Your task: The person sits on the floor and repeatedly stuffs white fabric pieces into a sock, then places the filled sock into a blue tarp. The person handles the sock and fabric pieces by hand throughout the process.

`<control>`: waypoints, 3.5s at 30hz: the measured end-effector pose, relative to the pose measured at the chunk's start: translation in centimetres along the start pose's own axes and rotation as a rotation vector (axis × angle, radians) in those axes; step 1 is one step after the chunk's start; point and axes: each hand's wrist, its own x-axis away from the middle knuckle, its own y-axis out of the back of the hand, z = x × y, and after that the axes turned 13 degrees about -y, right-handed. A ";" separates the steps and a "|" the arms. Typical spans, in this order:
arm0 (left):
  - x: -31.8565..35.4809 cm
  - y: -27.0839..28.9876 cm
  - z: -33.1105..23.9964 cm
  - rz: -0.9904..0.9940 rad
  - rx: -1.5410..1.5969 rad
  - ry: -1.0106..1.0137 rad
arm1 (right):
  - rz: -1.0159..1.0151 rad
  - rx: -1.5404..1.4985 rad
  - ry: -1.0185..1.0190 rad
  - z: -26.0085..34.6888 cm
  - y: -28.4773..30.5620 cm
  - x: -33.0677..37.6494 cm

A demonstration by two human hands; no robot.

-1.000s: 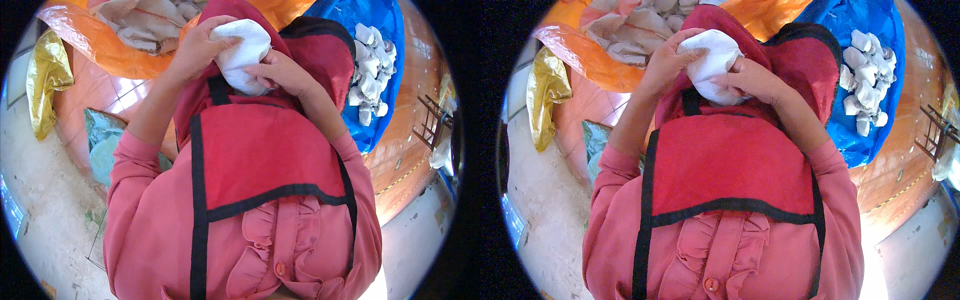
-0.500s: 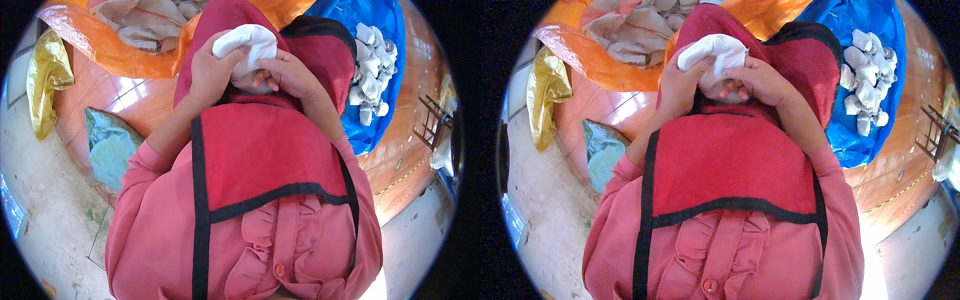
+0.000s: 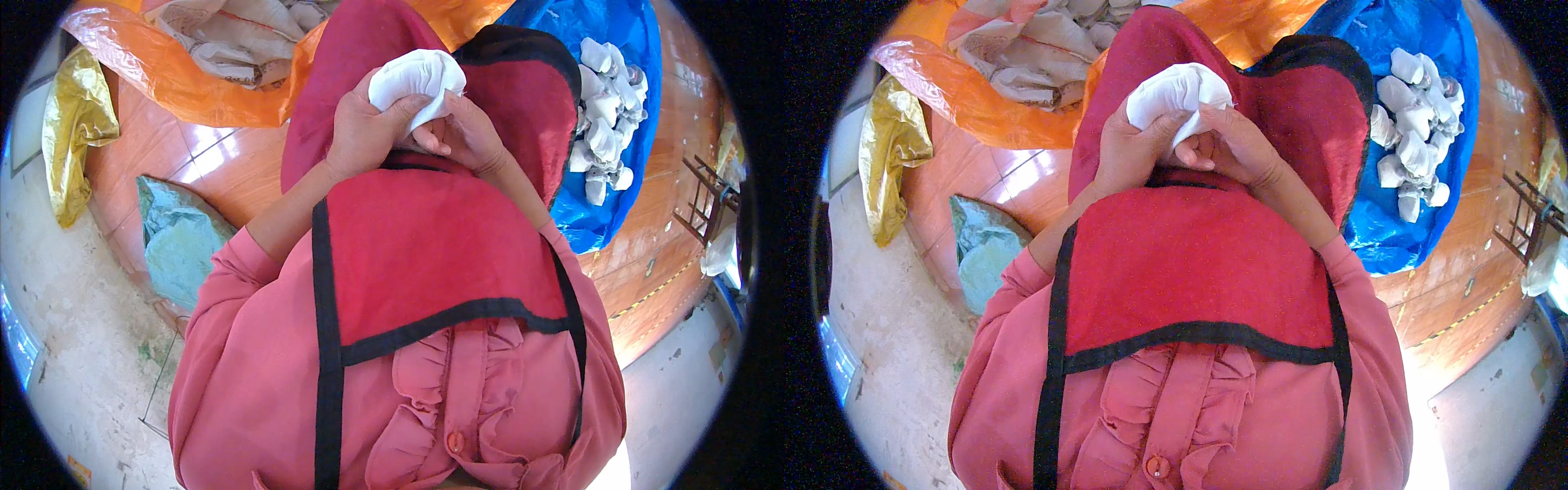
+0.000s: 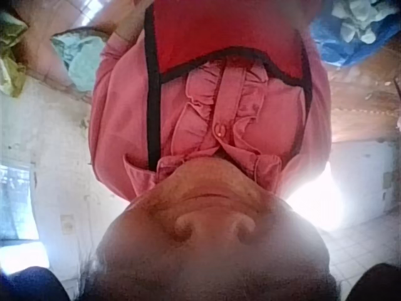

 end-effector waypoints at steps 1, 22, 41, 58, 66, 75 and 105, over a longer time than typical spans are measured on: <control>-0.1 -0.1 -0.3 -0.012 0.008 0.013 | -0.021 -0.028 0.038 -0.3 0.4 -0.1; -7.6 3.3 -1.6 -0.266 0.139 0.089 | -0.586 0.987 -0.028 3.9 -1.1 0.5; -4.4 1.9 -4.1 -0.172 0.062 -0.077 | -0.588 0.635 0.540 5.0 -3.3 0.6; -3.3 1.3 -3.6 0.269 -1.028 -1.125 | -0.360 0.511 0.355 0.6 0.9 -0.1; -3.4 -0.5 -3.7 0.531 -0.961 -1.256 | -0.682 0.677 0.434 2.6 0.3 2.1; -3.3 -1.6 -4.6 0.549 -0.948 -1.326 | -0.597 0.618 0.372 2.8 0.1 2.1; -2.3 -0.7 -3.4 0.230 -0.582 -0.496 | -0.372 -0.016 0.544 0.8 1.7 -0.2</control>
